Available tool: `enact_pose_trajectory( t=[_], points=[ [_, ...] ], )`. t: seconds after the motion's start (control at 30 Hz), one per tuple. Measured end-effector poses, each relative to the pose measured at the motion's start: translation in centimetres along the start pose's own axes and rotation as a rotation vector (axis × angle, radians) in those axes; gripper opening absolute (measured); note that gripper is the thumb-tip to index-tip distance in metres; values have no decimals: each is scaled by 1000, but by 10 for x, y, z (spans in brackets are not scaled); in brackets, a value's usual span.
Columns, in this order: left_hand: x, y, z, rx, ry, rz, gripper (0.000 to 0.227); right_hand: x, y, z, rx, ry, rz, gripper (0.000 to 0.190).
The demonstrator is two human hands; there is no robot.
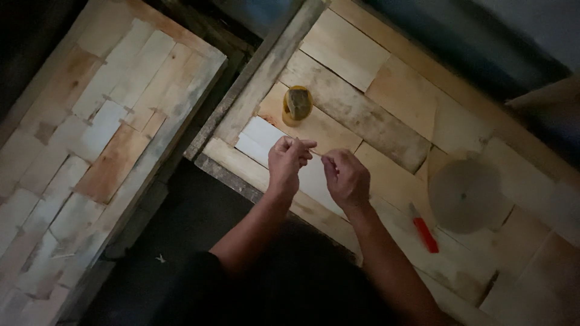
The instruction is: Repairing a wooden surface by applying and trimming wood veneer strips.
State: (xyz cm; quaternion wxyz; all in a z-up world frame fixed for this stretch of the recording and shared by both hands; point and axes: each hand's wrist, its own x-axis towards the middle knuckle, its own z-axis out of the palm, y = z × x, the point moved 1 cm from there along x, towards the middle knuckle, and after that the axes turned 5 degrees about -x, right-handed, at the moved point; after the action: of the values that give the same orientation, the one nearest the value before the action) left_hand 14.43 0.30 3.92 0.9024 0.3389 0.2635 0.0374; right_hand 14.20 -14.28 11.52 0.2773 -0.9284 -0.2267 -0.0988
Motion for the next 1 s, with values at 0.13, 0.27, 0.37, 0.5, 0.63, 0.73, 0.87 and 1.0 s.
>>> enact_pose_trajectory(
  t=[0.13,0.27,0.37,0.5,0.63,0.73,0.87,1.0],
  points=[
    [16,12,-3,66,-101,145,17,19,16,21,106,-95,155,8],
    [27,48,-1,89,-129,318,11,46,25,44,369,-202,502,14],
    [42,62,-9,-12,-133,520,8,70,24,58,519,-229,644,18],
    [85,20,-47,115,52,563,26,83,48,93,655,-278,733,21],
    [84,9,-35,399,165,453,47,85,38,95,692,-282,775,18],
    [79,12,-21,536,173,309,67,87,24,85,628,-279,834,20],
    [88,8,-13,577,166,346,76,91,24,84,641,-284,902,21],
    [84,20,0,651,242,320,79,92,32,91,604,-312,932,21]
  ],
)
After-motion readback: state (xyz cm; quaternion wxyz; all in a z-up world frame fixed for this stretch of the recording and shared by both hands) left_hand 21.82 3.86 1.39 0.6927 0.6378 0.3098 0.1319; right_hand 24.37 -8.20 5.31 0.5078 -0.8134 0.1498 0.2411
